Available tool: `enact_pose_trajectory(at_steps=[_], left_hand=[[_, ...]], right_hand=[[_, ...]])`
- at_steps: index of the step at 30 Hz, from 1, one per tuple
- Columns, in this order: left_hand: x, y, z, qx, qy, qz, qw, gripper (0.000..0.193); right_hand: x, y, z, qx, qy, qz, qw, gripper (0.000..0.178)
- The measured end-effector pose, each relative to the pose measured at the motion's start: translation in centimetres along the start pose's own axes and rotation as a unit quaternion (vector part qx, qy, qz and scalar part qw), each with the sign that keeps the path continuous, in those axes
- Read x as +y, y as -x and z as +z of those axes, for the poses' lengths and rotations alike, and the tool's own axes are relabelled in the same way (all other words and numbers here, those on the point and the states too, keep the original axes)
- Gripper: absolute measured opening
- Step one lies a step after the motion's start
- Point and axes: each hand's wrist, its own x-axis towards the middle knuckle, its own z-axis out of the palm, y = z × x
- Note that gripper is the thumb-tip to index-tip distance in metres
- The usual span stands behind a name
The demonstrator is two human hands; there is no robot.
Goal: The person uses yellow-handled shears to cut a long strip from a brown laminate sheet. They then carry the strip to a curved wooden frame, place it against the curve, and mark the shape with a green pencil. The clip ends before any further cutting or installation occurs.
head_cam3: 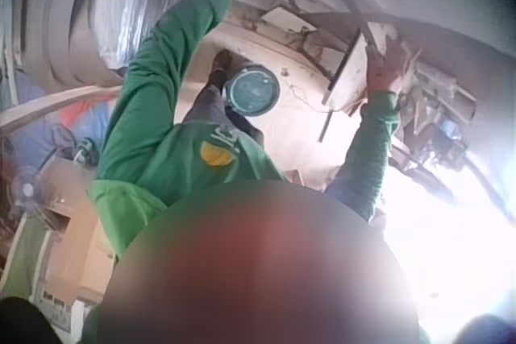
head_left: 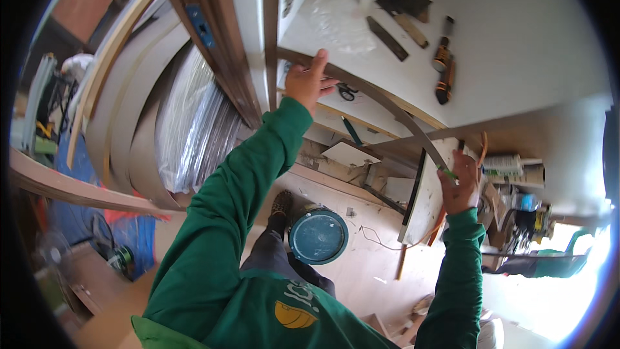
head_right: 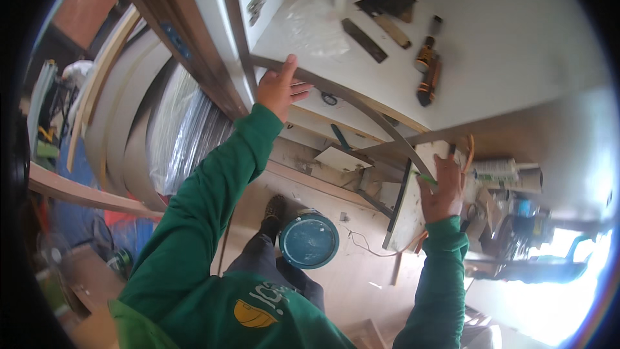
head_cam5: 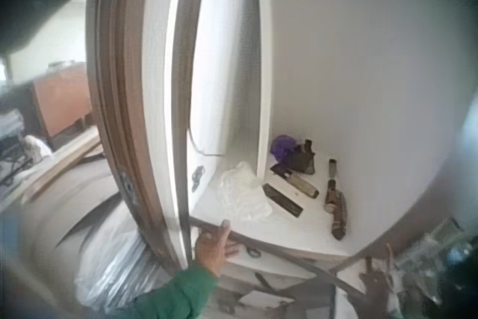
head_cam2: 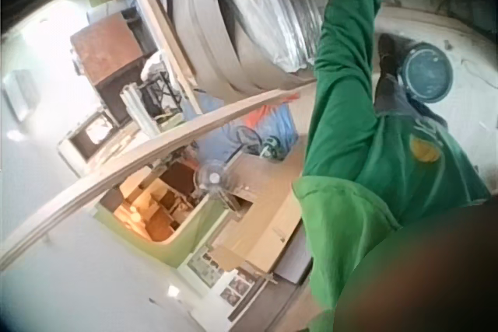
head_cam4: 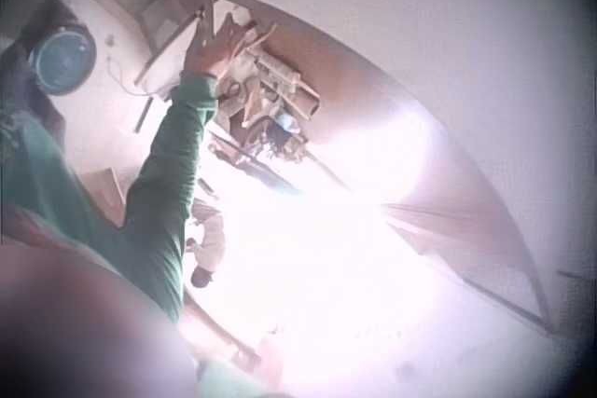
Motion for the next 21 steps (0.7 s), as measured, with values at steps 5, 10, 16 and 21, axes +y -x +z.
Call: enact_pose_trajectory(at_steps=[5, 10, 16, 21], left_hand=[[0.2, 0.7, 0.5, 0.028, 0.004, 0.016, 0.999, 0.084], [0.0, 0.5, -0.1, 0.000, 0.000, 0.043, 0.999, 0.092], [-1.3, -0.2, -1.9, 0.009, 0.116, 0.069, 0.991, 0.069], [-2.3, -1.0, -2.3, 0.040, 0.173, 0.120, 0.977, 0.049]], right_hand=[[3.5, -1.3, 4.0, -0.122, -0.035, 0.109, 0.986, 0.028], [5.7, -0.9, 4.6, -0.103, -0.050, 0.034, 0.993, 0.023], [5.2, -0.7, 4.6, -0.070, -0.059, 0.043, 0.995, 0.016], [5.0, -0.4, 4.8, -0.076, -0.052, 0.064, 0.994, 0.011]])
